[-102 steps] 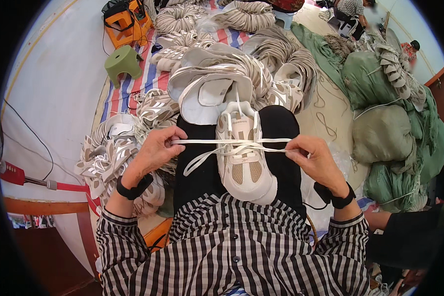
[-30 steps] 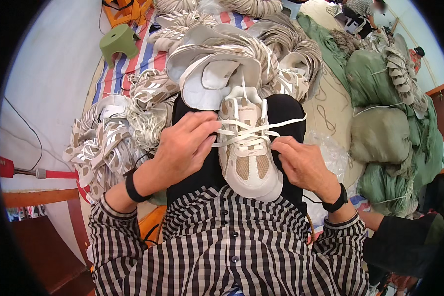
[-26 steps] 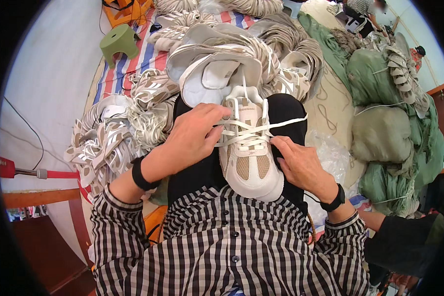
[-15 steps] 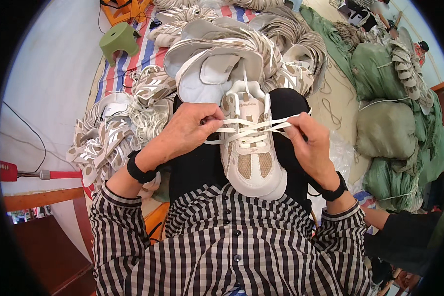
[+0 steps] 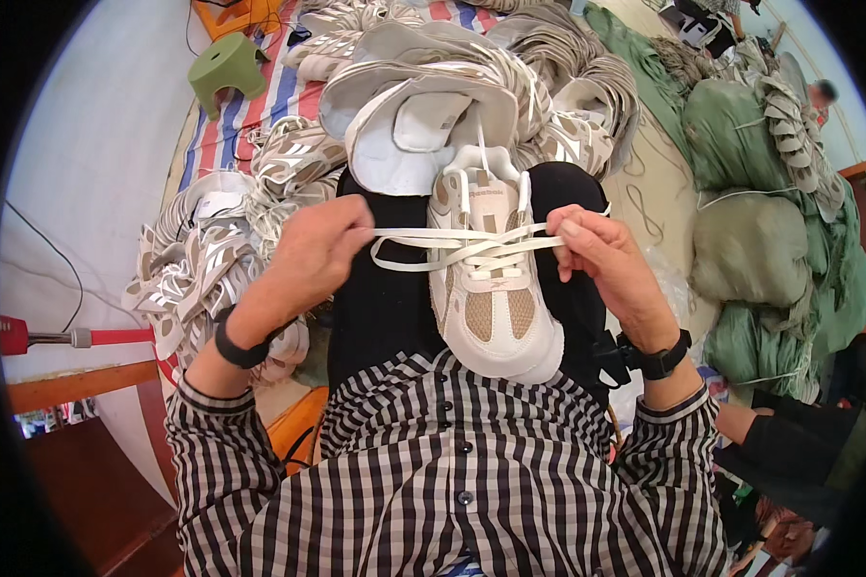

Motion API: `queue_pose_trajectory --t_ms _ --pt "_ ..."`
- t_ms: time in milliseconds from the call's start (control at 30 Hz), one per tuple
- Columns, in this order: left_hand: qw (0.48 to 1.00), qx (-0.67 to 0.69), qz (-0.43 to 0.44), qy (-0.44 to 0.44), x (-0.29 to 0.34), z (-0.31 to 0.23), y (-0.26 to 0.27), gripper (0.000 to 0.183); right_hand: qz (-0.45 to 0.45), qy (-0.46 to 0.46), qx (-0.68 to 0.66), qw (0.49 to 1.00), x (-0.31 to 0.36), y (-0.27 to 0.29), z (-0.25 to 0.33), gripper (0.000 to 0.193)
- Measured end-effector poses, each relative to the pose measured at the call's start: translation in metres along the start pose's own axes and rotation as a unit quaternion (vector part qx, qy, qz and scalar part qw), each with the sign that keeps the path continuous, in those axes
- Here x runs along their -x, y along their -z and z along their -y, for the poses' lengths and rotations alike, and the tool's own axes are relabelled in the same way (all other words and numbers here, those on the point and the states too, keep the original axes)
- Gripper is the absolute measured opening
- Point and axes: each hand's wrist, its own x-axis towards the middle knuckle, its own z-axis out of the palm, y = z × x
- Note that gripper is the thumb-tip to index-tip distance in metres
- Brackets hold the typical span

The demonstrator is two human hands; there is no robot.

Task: The recorder is lacing white sneakers as part of a shoe manufacturing process.

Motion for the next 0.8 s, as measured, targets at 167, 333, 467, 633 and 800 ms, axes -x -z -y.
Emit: queue_pose_trajectory --t_ms 167,333,467,633,800 --pt "0.992 -0.099 -0.05 0.051 0.034 0.042 0.029 0.007 0.03 0.022 0.049 0.998 -0.015 -0.014 -0.015 0.02" --pt "0.969 -0.171 -0.061 0.17 0.041 0.074 0.041 0.007 0.009 0.038 0.109 0.993 -0.019 -0.022 -0.021 0.015" --pt "0.977 -0.194 -0.075 0.048 0.024 0.065 0.018 0.008 -0.067 0.078 0.157 0.982 -0.01 -0.023 -0.016 0.011" --pt "0.986 -0.101 -0.13 0.03 0.025 0.005 0.007 0.017 -0.13 0.17 0.37 0.904 -0.002 -0.016 -0.011 0.022" --pt "0.997 0.052 -0.04 -0.043 0.016 -0.049 -0.027 0.029 -0.086 0.246 0.454 0.852 -0.003 -0.022 -0.017 0.021"
